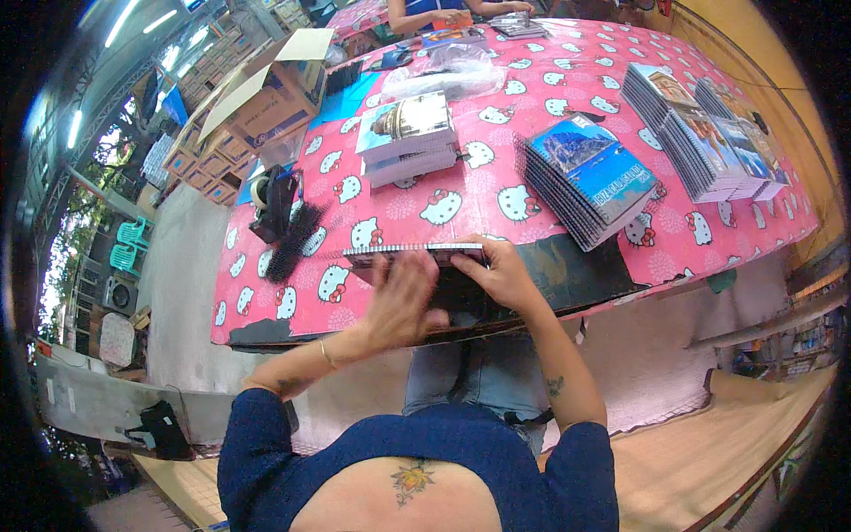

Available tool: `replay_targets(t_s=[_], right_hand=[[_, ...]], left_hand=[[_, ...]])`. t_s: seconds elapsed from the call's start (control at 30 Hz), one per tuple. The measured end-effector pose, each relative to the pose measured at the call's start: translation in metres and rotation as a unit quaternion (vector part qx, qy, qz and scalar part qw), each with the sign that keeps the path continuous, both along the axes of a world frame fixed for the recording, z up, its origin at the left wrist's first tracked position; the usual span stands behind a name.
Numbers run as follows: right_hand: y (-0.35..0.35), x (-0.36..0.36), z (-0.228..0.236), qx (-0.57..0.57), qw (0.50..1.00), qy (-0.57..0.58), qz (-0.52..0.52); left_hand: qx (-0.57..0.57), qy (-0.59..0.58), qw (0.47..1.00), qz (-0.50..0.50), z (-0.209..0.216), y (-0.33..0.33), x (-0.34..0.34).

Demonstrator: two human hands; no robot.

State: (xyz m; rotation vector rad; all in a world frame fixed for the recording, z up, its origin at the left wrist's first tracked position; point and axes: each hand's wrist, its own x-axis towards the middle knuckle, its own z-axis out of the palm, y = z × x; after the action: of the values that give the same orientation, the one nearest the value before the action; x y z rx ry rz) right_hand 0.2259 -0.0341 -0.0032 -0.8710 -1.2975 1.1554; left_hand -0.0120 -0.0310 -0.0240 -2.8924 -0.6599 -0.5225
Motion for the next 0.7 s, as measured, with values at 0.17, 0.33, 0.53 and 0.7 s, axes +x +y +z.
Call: replay_targets(t_s=[0.17, 0.33, 0.53, 0.7], right_hand=[[0.009, 0.001, -0.006, -0.019, 0.999, -0.029, -0.014], [0.007, 0.006, 0.002, -0.002, 0.995, -0.097, 0.011], [0.008, -0.001, -0.006, 0.006, 0.999, -0.040, 0.015], [0.008, 0.006, -0.011, 0.006, 0.998, -0.069, 0.003]], left_hand=[[0.026, 0.031, 0.999, -0.002, 0.006, 0.010, 0.008], [0.112, 0.005, 0.982, 0.154, 0.055, 0.061, 0.037], [0.116, 0.036, 0.993, 0.013, 0.025, 0.020, 0.031], [0.117, 0.057, 0.991, 0.030, 0.028, 0.022, 0.039]])
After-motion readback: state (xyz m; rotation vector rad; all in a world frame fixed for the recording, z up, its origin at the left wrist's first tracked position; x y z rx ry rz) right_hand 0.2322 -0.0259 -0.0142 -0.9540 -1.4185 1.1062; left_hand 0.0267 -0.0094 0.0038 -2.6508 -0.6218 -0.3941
